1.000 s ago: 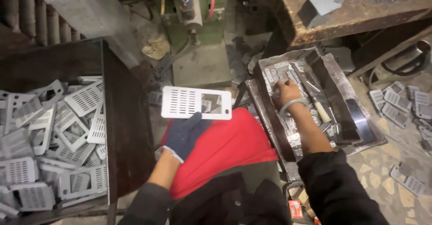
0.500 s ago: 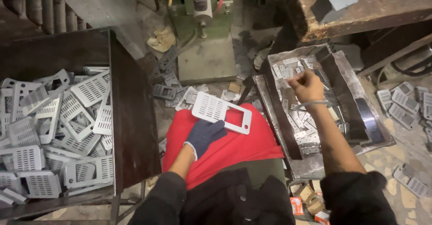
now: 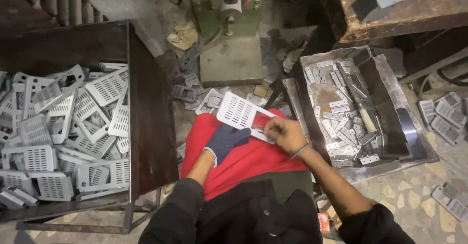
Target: Assembling small metal components onto larger metal base plates using a spot welding or press machine at a factory workstation.
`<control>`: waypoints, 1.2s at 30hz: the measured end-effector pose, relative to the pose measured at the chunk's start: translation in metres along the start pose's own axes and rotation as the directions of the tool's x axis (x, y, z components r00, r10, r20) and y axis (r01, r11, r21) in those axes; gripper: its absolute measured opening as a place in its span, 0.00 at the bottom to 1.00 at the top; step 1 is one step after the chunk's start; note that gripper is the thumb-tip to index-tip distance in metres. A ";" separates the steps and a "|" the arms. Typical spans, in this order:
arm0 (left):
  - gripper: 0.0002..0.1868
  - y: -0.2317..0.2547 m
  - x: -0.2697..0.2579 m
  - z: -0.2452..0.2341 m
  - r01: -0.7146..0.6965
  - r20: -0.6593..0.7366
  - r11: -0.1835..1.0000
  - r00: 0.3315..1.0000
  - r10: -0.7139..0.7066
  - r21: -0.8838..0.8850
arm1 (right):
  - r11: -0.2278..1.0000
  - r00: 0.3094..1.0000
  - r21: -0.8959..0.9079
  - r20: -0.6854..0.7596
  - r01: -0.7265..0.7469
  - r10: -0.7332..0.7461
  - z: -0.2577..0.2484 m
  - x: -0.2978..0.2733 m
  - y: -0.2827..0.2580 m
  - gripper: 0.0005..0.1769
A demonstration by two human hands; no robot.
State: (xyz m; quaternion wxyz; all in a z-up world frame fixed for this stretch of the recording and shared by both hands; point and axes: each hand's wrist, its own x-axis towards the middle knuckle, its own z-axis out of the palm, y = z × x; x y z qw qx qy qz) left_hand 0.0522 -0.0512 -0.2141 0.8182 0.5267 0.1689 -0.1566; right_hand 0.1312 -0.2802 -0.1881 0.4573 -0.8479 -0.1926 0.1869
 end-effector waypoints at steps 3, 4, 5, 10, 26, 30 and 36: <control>0.20 0.000 -0.002 0.000 -0.027 0.016 0.999 1.000 0.027 0.028 | 0.977 0.998 0.204 0.045 -0.060 0.052 0.008 -0.001 0.012 0.02; 0.20 0.000 -0.002 0.001 -0.029 0.019 0.999 0.999 0.028 0.030 | 0.977 0.998 0.204 0.041 -0.058 0.051 0.011 -0.003 0.015 0.02; 0.19 0.001 -0.003 0.002 -0.030 0.022 1.000 0.999 0.030 0.003 | 0.956 0.997 0.283 0.018 -0.078 0.076 0.013 -0.004 0.017 0.02; 0.19 -0.007 0.005 -0.002 -0.021 0.007 1.000 1.000 0.021 -0.005 | 0.958 0.995 0.275 -0.049 -0.075 0.092 0.015 -0.011 0.004 0.05; 0.15 0.005 -0.002 0.007 -0.049 -0.032 0.995 0.998 0.047 -0.084 | 0.995 0.972 -0.007 -0.215 0.097 -0.096 0.016 -0.012 -0.008 0.08; 0.14 0.033 -0.009 0.014 -0.131 -0.080 0.957 0.990 0.114 -0.259 | 0.958 0.897 0.191 -0.425 0.216 -0.118 0.008 0.008 -0.018 0.16; 0.13 0.104 -0.017 0.021 -0.305 -0.140 0.865 0.952 0.271 -0.399 | 0.573 0.980 0.818 -0.068 -0.052 0.186 -0.031 0.030 -0.094 0.17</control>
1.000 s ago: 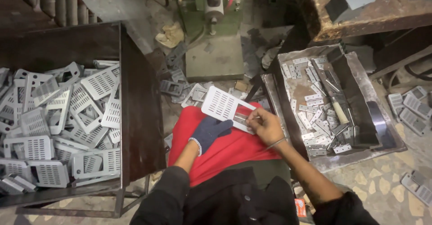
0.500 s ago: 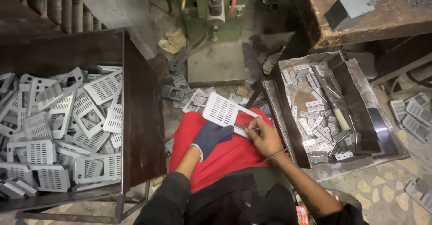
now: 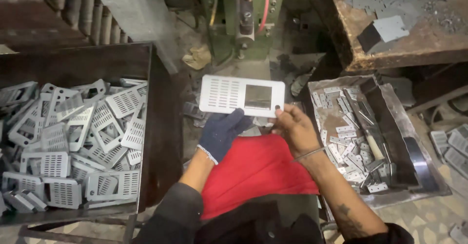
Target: Assembling small metal components onto larger metal base plates using a spot welding or press machine at a factory workstation.
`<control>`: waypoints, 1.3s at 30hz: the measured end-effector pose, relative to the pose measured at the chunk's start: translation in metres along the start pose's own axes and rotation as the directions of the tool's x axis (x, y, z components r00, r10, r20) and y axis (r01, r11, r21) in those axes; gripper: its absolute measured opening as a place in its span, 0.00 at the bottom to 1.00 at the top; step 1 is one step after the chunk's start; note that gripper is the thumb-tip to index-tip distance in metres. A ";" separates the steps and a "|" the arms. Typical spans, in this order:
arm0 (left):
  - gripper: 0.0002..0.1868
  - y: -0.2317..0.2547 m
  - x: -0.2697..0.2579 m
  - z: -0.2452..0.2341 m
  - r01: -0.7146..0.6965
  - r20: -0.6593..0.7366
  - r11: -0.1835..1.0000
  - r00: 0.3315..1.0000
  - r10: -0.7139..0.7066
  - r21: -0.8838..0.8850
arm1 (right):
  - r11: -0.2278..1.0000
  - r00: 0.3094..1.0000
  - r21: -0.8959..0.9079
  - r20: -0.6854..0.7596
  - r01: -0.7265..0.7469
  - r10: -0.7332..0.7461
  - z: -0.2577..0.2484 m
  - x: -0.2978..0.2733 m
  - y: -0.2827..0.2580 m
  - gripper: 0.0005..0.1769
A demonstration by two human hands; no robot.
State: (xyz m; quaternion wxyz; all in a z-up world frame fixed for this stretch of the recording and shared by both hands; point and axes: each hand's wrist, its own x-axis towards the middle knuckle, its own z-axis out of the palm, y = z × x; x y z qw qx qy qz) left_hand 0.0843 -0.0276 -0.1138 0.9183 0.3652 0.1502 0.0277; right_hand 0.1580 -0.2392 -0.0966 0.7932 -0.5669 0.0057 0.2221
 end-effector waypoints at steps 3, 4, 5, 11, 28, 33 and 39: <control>0.14 0.032 -0.007 0.026 -0.039 -0.006 0.999 0.999 0.039 0.021 | 0.999 0.995 0.040 0.102 -0.012 0.008 0.009 0.005 -0.025 0.15; 0.14 0.041 -0.010 0.031 -0.048 -0.009 0.999 0.999 0.048 0.020 | 0.999 0.994 0.038 0.111 -0.012 0.007 0.011 0.004 -0.033 0.15; 0.15 0.049 -0.012 0.035 -0.064 0.020 0.998 0.998 0.064 0.014 | 0.998 0.993 0.042 0.119 -0.035 0.029 0.014 0.004 -0.040 0.13; 0.16 0.075 -0.023 0.046 -0.099 0.136 0.994 0.985 0.103 -0.035 | 0.990 0.982 0.082 0.162 -0.112 0.098 0.020 0.000 -0.070 0.08; 0.14 0.077 -0.025 0.052 -0.099 0.165 0.987 0.979 0.119 -0.127 | 0.990 0.979 0.062 0.165 -0.130 0.118 0.032 -0.011 -0.095 0.07; 0.14 0.084 -0.026 0.055 -0.108 0.190 0.989 0.974 0.126 -0.103 | 0.986 0.974 0.086 0.189 -0.143 0.125 0.032 -0.010 -0.102 0.07; 0.11 0.091 -0.025 0.054 -0.210 0.161 0.977 0.964 0.211 -0.020 | 0.976 0.944 0.168 0.319 -0.140 0.081 0.040 -0.009 -0.121 0.08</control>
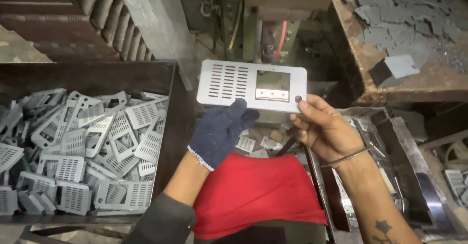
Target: Assembling small metal components onto larger metal base plates using a spot welding or press machine at a factory workstation.
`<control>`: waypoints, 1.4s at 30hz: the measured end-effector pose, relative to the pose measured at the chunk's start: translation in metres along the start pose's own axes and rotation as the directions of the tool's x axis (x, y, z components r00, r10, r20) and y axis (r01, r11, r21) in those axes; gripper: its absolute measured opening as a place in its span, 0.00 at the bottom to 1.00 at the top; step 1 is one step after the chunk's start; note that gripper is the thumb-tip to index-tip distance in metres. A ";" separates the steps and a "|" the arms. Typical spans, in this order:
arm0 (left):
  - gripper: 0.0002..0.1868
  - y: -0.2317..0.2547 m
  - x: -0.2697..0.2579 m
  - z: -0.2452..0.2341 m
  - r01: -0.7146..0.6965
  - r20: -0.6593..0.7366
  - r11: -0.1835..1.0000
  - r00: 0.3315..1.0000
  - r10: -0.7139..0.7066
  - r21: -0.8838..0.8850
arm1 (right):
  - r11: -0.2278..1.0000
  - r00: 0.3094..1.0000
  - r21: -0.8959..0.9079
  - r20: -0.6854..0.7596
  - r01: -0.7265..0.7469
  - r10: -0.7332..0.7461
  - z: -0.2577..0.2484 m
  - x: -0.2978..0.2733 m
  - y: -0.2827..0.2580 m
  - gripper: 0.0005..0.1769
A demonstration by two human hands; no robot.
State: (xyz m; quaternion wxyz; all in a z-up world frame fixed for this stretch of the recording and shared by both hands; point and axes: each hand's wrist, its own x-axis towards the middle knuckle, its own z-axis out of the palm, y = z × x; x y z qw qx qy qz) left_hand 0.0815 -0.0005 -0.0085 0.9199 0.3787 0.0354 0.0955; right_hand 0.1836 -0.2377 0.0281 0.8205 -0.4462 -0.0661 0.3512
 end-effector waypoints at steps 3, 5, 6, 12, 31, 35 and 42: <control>0.12 0.020 -0.002 0.001 -0.380 0.211 0.686 0.924 0.320 0.621 | 1.000 1.000 0.004 -0.002 0.021 -0.021 0.019 -0.001 -0.013 0.09; 0.13 0.029 0.001 0.013 -0.448 0.287 0.552 0.889 0.356 0.703 | 1.000 0.999 -0.003 0.007 0.031 -0.031 0.022 0.007 -0.019 0.09; 0.14 0.034 0.002 0.018 -0.501 0.361 0.406 0.854 0.375 0.764 | 0.999 0.999 -0.007 0.011 0.038 -0.037 0.023 0.011 -0.022 0.09; 0.11 0.042 0.085 0.024 -0.096 -0.044 0.990 0.994 0.101 0.104 | 0.997 0.997 0.009 0.029 0.074 -0.074 0.010 0.078 -0.050 0.06; 0.07 0.028 0.128 0.004 -0.031 -0.029 0.999 0.999 0.030 -0.015 | 0.997 0.995 -0.003 -0.054 0.079 -0.079 0.018 0.090 -0.058 0.05; 0.11 0.024 0.126 -0.026 -0.214 0.077 0.944 0.977 0.201 0.251 | 0.998 0.996 -0.003 -0.052 0.068 -0.068 0.010 0.093 -0.055 0.06; 0.15 0.041 0.112 -0.013 -0.344 0.043 0.798 0.927 0.372 0.495 | 0.996 0.994 0.024 -0.070 0.087 -0.085 0.006 0.096 -0.053 0.06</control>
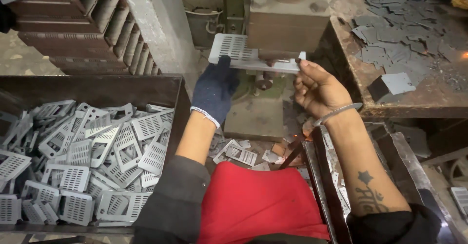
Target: Assembling small metal components onto larger metal base plates using a spot welding or press machine at a factory workstation.
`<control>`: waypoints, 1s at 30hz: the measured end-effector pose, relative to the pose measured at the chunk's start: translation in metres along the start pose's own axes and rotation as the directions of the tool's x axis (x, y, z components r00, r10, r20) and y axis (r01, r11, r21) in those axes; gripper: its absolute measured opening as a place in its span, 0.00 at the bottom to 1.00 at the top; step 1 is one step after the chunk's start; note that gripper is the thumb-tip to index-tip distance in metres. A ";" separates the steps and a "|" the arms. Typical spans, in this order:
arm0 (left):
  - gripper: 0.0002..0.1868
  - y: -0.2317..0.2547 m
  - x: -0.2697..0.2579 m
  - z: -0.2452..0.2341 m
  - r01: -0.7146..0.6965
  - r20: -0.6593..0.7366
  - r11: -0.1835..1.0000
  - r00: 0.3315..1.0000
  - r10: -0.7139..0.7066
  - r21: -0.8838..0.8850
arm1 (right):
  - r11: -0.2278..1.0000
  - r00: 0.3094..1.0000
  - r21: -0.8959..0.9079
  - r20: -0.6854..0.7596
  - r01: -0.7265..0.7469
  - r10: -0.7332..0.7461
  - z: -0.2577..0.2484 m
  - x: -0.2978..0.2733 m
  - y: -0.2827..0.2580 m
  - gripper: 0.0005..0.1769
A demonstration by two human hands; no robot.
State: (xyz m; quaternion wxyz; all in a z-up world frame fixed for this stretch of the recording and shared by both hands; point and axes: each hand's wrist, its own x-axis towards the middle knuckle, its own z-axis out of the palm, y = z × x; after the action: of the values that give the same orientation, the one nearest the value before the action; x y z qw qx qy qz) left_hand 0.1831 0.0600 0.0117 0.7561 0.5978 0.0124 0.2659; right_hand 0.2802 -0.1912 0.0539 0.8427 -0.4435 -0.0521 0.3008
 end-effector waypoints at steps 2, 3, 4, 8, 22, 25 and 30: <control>0.14 0.002 0.002 0.004 0.088 -0.045 0.984 0.994 -0.096 -0.154 | 1.000 1.000 0.010 -0.013 0.002 -0.002 0.001 -0.004 -0.002 0.06; 0.13 0.003 0.004 0.007 0.163 -0.075 0.937 0.978 -0.195 -0.309 | 1.000 1.000 0.018 -0.025 0.005 -0.005 0.002 -0.005 -0.004 0.07; 0.13 0.002 0.004 0.009 0.163 -0.073 0.937 0.978 -0.194 -0.310 | 1.000 1.000 0.018 -0.025 0.007 -0.007 -0.001 -0.006 -0.006 0.07; 0.12 -0.002 0.003 0.015 0.179 -0.065 0.929 0.975 -0.210 -0.323 | 0.999 0.999 0.034 -0.037 0.013 -0.012 -0.009 -0.008 -0.009 0.07; 0.18 -0.011 0.003 0.008 0.168 -0.017 0.926 0.983 -0.185 -0.338 | 0.998 1.000 0.059 -0.012 0.026 -0.026 -0.016 -0.015 -0.006 0.06; 0.18 0.004 0.002 0.013 0.158 -0.014 0.934 0.985 -0.172 -0.321 | 0.997 0.999 0.062 -0.026 0.046 -0.045 -0.012 -0.014 -0.003 0.06; 0.14 -0.040 0.026 -0.029 0.198 -0.003 0.825 0.972 -0.236 -0.530 | 0.998 0.998 -0.010 -0.014 0.067 -0.067 0.013 -0.011 0.003 0.07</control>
State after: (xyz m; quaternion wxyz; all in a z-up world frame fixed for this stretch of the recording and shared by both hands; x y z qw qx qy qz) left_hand 0.2113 0.0907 -0.0254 0.9150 0.3534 0.0329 0.1918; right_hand 0.2655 -0.1864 0.0615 0.8505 -0.4477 -0.0624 0.2689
